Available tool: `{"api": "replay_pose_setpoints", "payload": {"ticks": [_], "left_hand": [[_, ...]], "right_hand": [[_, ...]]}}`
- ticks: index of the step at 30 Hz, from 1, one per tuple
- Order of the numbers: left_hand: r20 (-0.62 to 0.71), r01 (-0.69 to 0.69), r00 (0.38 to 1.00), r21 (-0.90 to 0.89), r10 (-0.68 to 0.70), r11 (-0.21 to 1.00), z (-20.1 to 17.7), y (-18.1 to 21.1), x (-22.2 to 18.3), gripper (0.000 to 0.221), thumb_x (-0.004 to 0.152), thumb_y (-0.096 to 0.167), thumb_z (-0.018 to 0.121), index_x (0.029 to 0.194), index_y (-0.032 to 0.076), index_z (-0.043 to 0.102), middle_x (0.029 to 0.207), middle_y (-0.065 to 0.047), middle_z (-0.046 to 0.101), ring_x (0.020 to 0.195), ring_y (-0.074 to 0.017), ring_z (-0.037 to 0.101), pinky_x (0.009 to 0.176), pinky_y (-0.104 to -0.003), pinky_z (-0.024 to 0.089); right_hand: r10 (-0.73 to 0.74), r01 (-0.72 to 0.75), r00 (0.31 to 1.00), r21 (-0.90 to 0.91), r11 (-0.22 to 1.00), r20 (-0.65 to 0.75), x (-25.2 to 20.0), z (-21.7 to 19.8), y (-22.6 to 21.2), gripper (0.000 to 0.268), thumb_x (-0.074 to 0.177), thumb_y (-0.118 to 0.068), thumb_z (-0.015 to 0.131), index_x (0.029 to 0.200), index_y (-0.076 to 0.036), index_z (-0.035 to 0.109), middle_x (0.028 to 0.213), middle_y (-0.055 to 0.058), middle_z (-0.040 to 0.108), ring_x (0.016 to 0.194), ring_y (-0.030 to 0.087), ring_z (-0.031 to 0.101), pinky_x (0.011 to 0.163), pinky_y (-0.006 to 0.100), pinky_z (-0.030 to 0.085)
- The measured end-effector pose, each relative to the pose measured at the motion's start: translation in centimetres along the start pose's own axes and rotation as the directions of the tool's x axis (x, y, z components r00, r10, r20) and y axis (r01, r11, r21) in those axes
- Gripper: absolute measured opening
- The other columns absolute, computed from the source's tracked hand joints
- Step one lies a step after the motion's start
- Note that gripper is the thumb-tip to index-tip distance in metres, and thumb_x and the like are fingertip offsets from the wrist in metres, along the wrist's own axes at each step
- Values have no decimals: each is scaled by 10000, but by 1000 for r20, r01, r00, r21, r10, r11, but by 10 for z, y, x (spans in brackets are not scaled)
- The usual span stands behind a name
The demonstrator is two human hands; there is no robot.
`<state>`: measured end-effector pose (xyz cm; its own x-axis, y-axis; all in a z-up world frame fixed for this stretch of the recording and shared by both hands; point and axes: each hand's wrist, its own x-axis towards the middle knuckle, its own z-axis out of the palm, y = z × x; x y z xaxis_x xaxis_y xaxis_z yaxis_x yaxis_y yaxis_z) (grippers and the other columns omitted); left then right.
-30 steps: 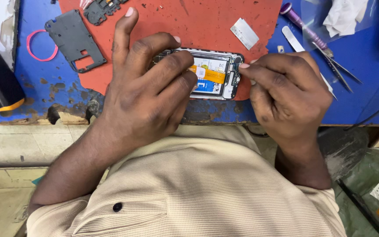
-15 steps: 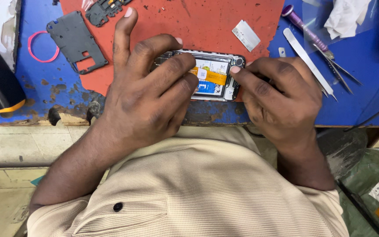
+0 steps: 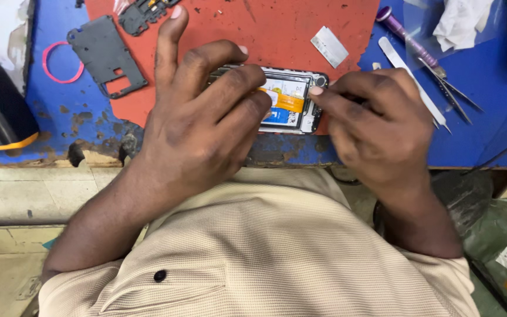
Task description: The person removes a battery from a disassembled smartphone, peels off a protective film, and reinserts the battery. They then connect a ribbon cable, secure a metal bracket with a screwdriver, and place a black plastic cover over the internal components.
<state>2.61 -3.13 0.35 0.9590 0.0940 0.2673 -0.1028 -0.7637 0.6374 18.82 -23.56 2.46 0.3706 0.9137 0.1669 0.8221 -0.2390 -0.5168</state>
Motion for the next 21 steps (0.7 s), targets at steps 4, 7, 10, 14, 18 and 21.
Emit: {"api": "replay_pose_setpoints", "payload": {"ticks": [4, 7, 10, 14, 18, 21], "left_hand": [[-5, 9, 1000, -4, -9, 1000, 0, 1, -2, 178, 899, -4, 721, 1077, -12, 704, 1218, -98, 628, 1298, -321, 548, 1231, -720, 203], [-16, 25, 1000, -1, -25, 1000, -1, 4, 1, 167, 917, -2, 733, 1081, -18, 705, 1242, -103, 624, 1265, -315, 547, 1223, -704, 225], [-31, 14, 999, 9, -14, 1000, -2, 5, 4, 187, 913, 1, 728, 1096, -27, 702, 1213, -102, 609, 1242, -312, 545, 1223, -698, 237], [-36, 1, 999, 8, -1, 1000, -1, 4, 5, 229, 901, 8, 680, 1125, -41, 690, 1183, -105, 579, 1200, -303, 526, 1200, -675, 246], [-35, -12, 999, 4, 12, 1000, 1, 2, 9, 201, 951, 19, 672, 1142, -41, 688, 1157, -103, 559, 1209, -302, 511, 1217, -687, 252], [-35, -17, 999, 53, 18, 998, 2, 1, 8, 218, 968, 31, 671, 1176, -34, 691, 1160, -96, 551, 1183, -283, 500, 1217, -667, 242]], "right_hand": [[155, -120, 983, 298, 947, -96, -6, 1, 12, 186, 957, 70, 722, 1119, -2, 777, 1000, 113, 707, 832, 175, 665, 718, 272, 528], [193, -142, 971, 308, 941, -139, -12, -2, 13, 174, 1031, 93, 699, 1172, 15, 764, 1026, 126, 716, 860, 158, 683, 754, 243, 530], [182, -138, 974, 290, 947, -132, -7, -1, 7, 224, 1012, 126, 677, 1189, 13, 754, 1064, 122, 722, 915, 164, 697, 793, 240, 524], [115, -96, 990, 204, 974, -82, 9, 0, -8, 259, 954, 142, 706, 1172, 7, 743, 1078, 111, 722, 980, 196, 689, 883, 272, 520], [47, -42, 998, 143, 989, -30, 25, -1, -15, 242, 936, 122, 760, 1147, 3, 745, 1077, 106, 717, 984, 228, 655, 880, 297, 502], [22, -19, 1000, 116, 993, -23, 30, 4, -21, 229, 924, 115, 785, 1117, -1, 744, 1065, 101, 716, 959, 242, 640, 847, 307, 505]]}}
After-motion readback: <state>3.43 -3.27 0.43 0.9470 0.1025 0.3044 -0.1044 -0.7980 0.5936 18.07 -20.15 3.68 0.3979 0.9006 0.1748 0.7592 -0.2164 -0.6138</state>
